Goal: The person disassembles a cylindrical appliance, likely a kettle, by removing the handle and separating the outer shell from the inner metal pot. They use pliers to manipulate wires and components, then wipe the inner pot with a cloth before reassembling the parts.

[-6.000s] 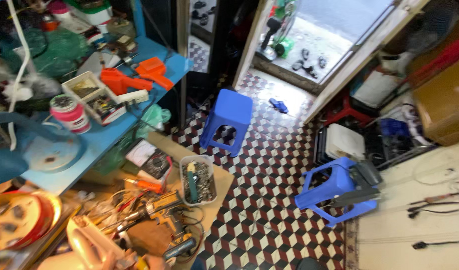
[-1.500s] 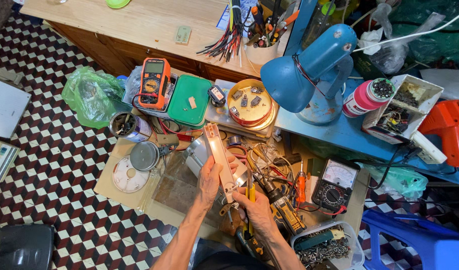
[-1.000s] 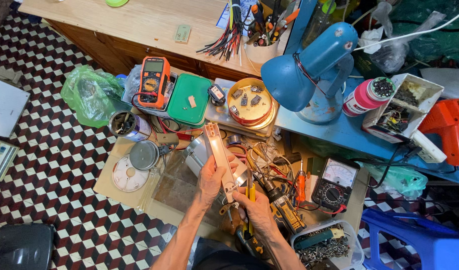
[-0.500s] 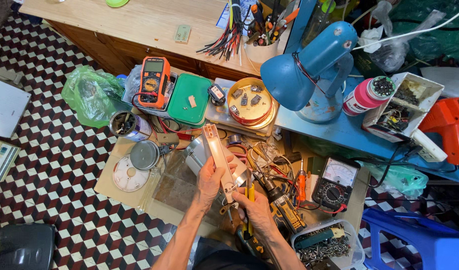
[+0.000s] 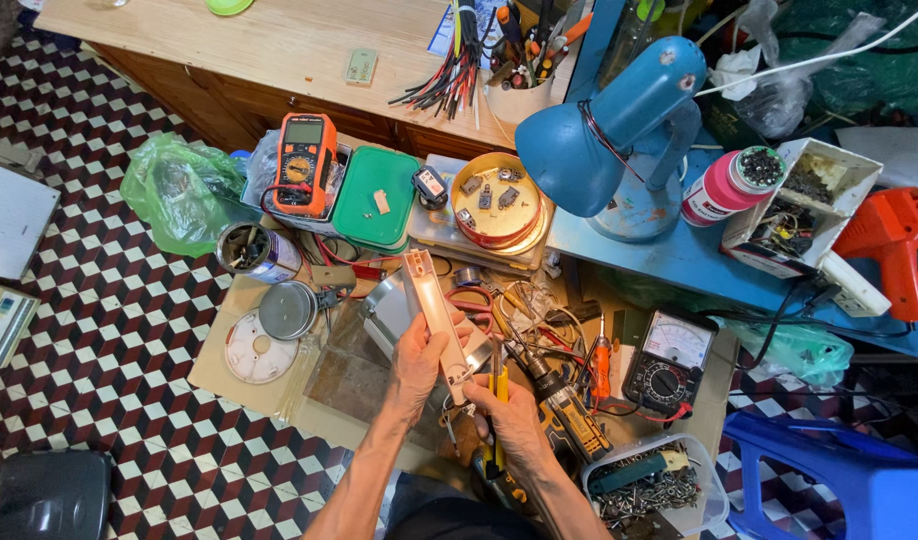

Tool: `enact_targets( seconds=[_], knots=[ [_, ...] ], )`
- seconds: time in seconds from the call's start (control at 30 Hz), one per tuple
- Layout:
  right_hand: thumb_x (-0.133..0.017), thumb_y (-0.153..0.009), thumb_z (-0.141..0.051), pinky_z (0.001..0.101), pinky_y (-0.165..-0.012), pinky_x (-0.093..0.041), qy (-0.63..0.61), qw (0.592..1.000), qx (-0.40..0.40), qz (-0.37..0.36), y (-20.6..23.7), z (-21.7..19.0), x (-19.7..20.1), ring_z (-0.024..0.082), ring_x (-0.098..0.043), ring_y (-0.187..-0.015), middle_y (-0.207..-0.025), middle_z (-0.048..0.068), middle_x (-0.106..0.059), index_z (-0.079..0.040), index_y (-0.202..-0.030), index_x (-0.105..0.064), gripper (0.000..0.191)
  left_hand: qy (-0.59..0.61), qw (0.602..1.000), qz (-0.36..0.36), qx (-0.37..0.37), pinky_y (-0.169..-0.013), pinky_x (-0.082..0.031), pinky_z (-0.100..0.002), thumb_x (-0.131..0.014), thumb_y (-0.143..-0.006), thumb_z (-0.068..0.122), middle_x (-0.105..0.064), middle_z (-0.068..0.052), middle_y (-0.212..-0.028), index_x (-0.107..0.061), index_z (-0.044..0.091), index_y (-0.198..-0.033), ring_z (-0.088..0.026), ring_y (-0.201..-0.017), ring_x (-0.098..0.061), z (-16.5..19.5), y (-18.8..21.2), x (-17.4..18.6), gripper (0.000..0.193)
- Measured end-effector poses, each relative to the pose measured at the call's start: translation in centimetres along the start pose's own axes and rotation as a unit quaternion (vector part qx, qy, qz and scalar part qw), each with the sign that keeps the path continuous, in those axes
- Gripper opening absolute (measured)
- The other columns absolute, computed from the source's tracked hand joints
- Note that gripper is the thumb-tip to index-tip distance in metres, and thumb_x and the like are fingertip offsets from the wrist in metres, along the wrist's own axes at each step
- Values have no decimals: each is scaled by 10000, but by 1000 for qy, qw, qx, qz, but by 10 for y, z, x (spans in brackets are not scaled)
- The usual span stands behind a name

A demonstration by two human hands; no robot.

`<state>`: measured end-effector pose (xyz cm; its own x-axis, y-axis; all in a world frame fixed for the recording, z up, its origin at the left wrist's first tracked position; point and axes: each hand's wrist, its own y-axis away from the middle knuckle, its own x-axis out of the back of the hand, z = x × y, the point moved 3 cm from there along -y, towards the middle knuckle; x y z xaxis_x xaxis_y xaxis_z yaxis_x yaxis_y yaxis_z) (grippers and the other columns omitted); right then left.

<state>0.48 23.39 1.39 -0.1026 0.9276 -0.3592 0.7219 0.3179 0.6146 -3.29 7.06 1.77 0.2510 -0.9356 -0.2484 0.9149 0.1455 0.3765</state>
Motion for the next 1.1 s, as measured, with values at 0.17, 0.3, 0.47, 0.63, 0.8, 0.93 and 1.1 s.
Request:
enact_targets(
  seconds=[0.17,0.3,0.47,0.63,0.8,0.93,1.1],
  knots=[
    [-733,-879,-252,208,-427,-374,-6,1000,3,-6,3,-3,-2,67,-515,-506,-798,19,-675,-9,-1023,-691,286,0,1000,8,11,-875,-613,-332,-529,-945,136,-725,-189,-1201,-579,-38,-1317,-223,-1081,-730,1,0,1,415],
    [-741,-888,-250,216,-429,-381,0,1000,5,-6,2,-2,-2,79,-527,-505,-775,32,-648,-7,-1029,-689,286,-5,1000,5,4,-872,-615,-336,-527,-951,141,-718,-190,-1199,-578,-42,-1319,-224,-1087,-728,1,0,0,415],
    [-743,-880,-250,215,-425,-372,-3,1000,8,-6,1,-1,-2,78,-518,-496,-800,36,-677,-10,-1025,-694,285,5,1000,0,-7,-897,-609,-331,-518,-943,129,-694,-158,-1250,-559,-43,-1327,-227,-1126,-712,-1,-1,2,423],
    [-738,-879,-262,216,-431,-380,20,1000,-2,11,3,-3,-5,71,-514,-506,-819,34,-695,-19,-1031,-696,290,30,999,-27,-7,-908,-590,-336,-491,-963,127,-681,-148,-1244,-541,-34,-1346,-226,-1133,-688,-4,-3,3,418],
    [-734,-872,-261,215,-436,-389,31,999,-2,20,6,-5,-8,73,-519,-509,-819,29,-702,-23,-1015,-702,279,27,999,-39,-4,-900,-599,-351,-468,-960,120,-680,-195,-1218,-558,-58,-1352,-237,-1104,-679,-4,-2,4,440],
    [-740,-871,-257,214,-442,-392,37,999,-5,23,7,-4,-8,71,-526,-516,-792,17,-673,-30,-1004,-710,264,35,999,-34,7,-925,-597,-348,-467,-943,135,-657,-158,-1303,-533,-44,-1353,-225,-1157,-676,-2,1,4,452],
    [-740,-884,-261,209,-433,-379,41,999,0,17,6,-4,-8,69,-525,-508,-723,5,-624,-31,-983,-712,252,28,999,-33,3,-961,-583,-349,-481,-963,153,-655,-160,-1318,-520,-45,-1380,-239,-1169,-669,1,1,3,463]
  ],
)
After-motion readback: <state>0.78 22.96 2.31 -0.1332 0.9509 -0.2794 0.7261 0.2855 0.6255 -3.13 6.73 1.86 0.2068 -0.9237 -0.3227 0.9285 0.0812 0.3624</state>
